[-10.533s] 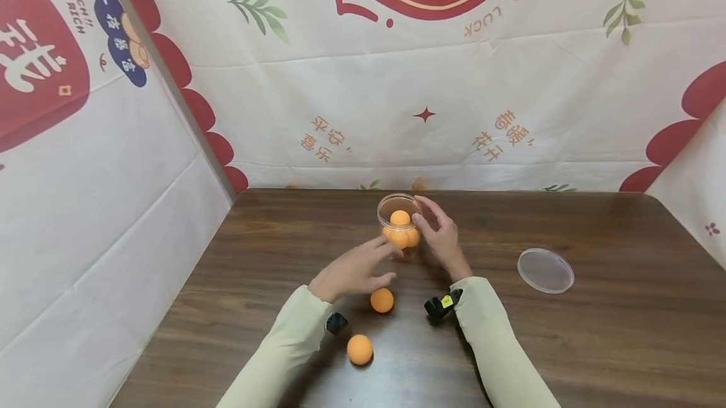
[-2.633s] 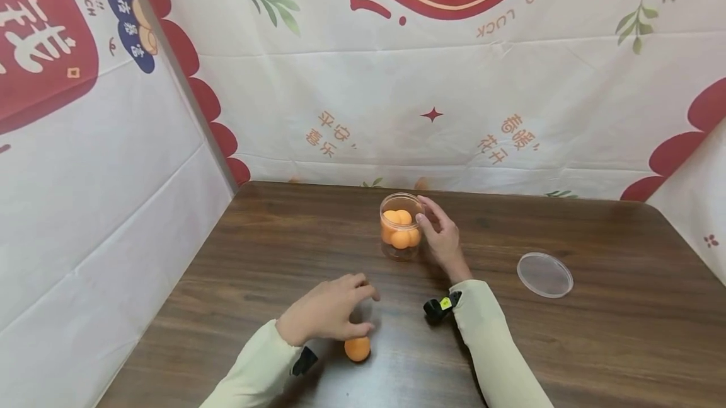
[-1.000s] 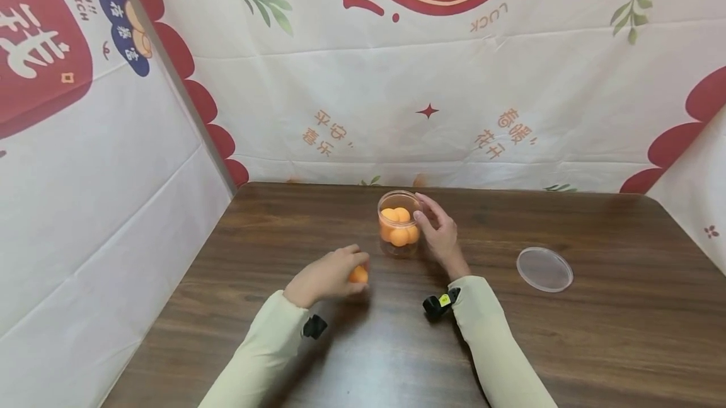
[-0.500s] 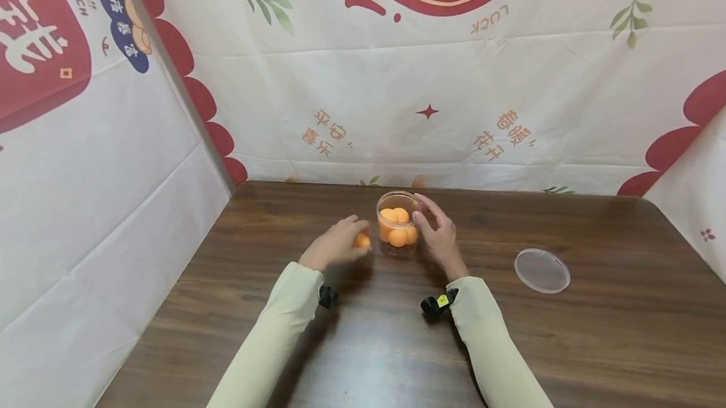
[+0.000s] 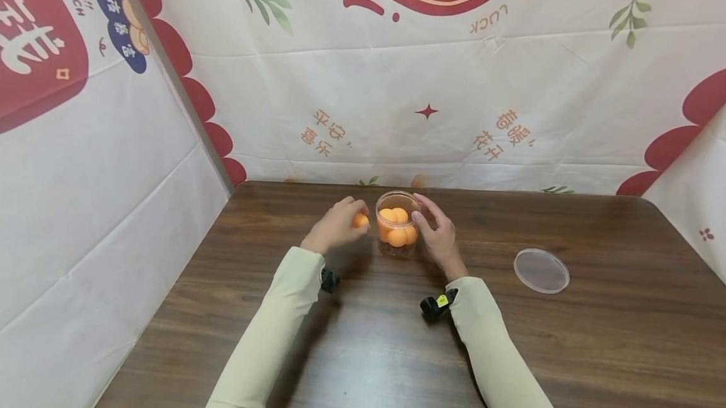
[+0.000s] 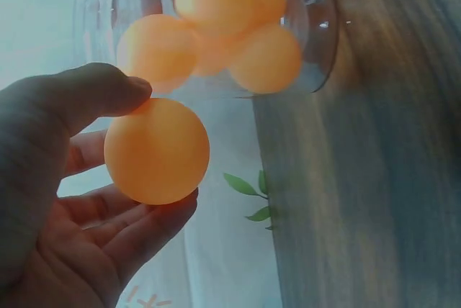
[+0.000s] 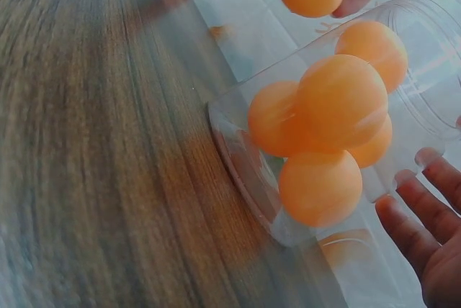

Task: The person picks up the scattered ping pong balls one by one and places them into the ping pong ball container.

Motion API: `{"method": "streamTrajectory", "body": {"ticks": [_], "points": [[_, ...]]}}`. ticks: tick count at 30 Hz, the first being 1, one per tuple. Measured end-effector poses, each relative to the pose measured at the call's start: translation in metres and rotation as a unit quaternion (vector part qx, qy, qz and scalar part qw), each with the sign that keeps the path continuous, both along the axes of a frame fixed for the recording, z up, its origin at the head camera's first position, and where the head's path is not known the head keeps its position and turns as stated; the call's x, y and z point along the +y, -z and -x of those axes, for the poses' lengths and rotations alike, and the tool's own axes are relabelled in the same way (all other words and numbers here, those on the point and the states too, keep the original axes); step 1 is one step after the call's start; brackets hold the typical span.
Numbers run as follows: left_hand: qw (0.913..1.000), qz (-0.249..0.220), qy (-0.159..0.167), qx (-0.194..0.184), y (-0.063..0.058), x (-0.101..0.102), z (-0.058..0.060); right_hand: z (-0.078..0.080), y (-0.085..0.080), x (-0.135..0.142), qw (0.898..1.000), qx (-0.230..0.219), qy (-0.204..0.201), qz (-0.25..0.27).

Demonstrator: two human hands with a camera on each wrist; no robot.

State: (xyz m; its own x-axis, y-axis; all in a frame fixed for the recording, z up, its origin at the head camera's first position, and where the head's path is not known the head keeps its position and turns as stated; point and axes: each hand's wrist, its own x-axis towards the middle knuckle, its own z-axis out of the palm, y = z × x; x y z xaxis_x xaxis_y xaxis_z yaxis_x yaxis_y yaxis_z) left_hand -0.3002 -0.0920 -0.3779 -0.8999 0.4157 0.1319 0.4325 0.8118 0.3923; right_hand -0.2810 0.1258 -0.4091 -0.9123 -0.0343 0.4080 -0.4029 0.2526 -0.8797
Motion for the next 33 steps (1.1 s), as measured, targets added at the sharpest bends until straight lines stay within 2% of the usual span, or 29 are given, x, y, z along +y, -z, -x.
{"method": "streamTrajectory", "body": {"ticks": [6,9,13,18,26,33], "points": [[0.9994,-0.019,-0.005,0.027,-0.009,0.002,0.002,0.001,0.001,0.000,1.000,0.003,-0.001,0.003],[0.9975,-0.019,-0.006,0.068,-0.013,0.005,0.002,0.001,0.002,0.000,1.000,0.006,0.000,0.004],[0.9907,-0.031,-0.005,0.133,-0.018,0.012,0.003,0.000,0.002,0.000,1.000,0.011,0.000,0.006],[0.9818,-0.071,0.014,0.175,-0.025,0.023,0.007,0.001,0.000,-0.001,1.000,0.020,-0.004,0.007],[0.9765,-0.057,0.061,0.199,-0.029,0.041,0.012,0.000,0.001,0.000,1.000,0.021,-0.009,0.010],[0.9819,-0.043,0.079,0.167,-0.019,0.045,0.011,0.001,0.000,0.000,1.000,0.016,-0.008,0.011]]}}
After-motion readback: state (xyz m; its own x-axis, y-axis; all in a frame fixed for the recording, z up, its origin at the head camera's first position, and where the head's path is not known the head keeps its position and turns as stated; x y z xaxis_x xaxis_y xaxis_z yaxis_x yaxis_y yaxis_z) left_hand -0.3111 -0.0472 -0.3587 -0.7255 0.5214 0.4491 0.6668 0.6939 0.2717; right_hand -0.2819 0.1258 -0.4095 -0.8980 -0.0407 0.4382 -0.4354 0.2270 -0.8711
